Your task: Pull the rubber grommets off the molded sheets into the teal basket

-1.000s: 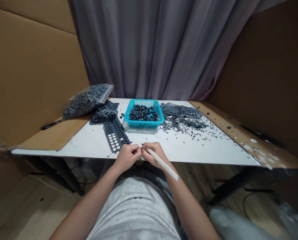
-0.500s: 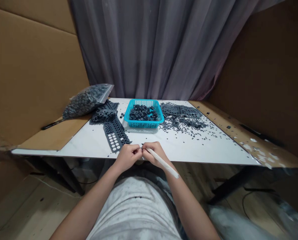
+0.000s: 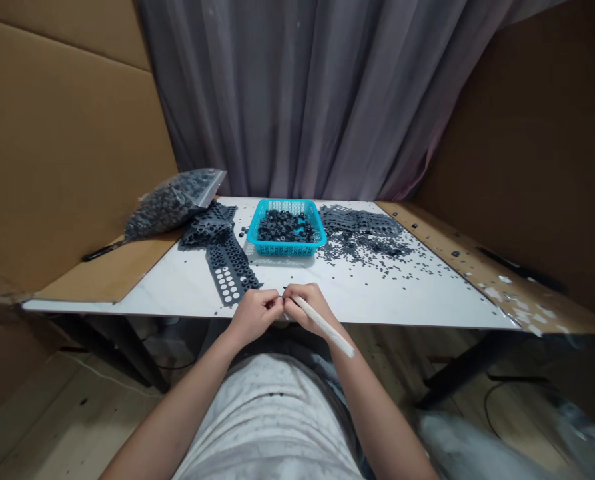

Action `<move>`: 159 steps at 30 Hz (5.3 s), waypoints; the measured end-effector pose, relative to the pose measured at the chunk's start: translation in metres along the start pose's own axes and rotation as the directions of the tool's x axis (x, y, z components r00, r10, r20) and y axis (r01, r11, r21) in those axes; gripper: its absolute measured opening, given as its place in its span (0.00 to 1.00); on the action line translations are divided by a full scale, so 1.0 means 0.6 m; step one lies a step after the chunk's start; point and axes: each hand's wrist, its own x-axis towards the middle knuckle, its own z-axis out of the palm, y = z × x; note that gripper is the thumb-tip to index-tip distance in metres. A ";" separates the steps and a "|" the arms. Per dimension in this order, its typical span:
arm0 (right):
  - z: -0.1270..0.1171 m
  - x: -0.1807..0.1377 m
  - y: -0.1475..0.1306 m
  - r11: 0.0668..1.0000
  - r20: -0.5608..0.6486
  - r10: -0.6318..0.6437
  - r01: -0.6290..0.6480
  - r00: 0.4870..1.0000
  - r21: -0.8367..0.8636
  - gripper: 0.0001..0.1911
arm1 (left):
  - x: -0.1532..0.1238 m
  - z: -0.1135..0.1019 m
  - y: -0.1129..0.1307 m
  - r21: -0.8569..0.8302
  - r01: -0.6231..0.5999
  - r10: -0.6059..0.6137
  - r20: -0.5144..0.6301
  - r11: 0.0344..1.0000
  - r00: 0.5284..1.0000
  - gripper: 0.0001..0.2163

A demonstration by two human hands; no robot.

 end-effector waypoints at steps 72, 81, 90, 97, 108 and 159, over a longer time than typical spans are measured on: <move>-0.021 -0.018 0.017 0.987 -0.272 0.091 -0.050 0.958 0.155 0.24 | 0.001 -0.001 0.000 -0.762 0.243 -0.383 -0.006 0.600 0.924 0.16; -0.013 -0.019 0.028 0.868 -0.363 0.336 -0.137 0.869 0.478 0.12 | 0.000 -0.002 0.005 -0.774 0.235 -0.383 -0.010 0.587 0.924 0.16; -0.003 -0.016 0.022 0.799 -0.278 0.309 -0.089 0.910 0.595 0.10 | 0.003 -0.001 0.011 -0.776 0.229 -0.405 -0.037 0.587 0.913 0.15; 0.005 -0.016 0.005 0.788 -0.194 0.206 -0.045 0.959 0.614 0.05 | 0.001 0.002 0.009 -0.789 0.208 -0.420 -0.069 0.577 0.905 0.16; 0.013 -0.024 -0.004 0.831 -0.207 0.163 -0.022 0.965 0.555 0.04 | -0.002 0.003 0.009 -0.834 0.153 -0.409 -0.094 0.531 0.907 0.14; 0.034 -0.096 -0.163 0.905 -0.470 -0.050 0.239 0.881 0.352 0.10 | -0.094 -0.054 0.157 -0.985 0.053 -0.536 -0.044 0.164 0.843 0.11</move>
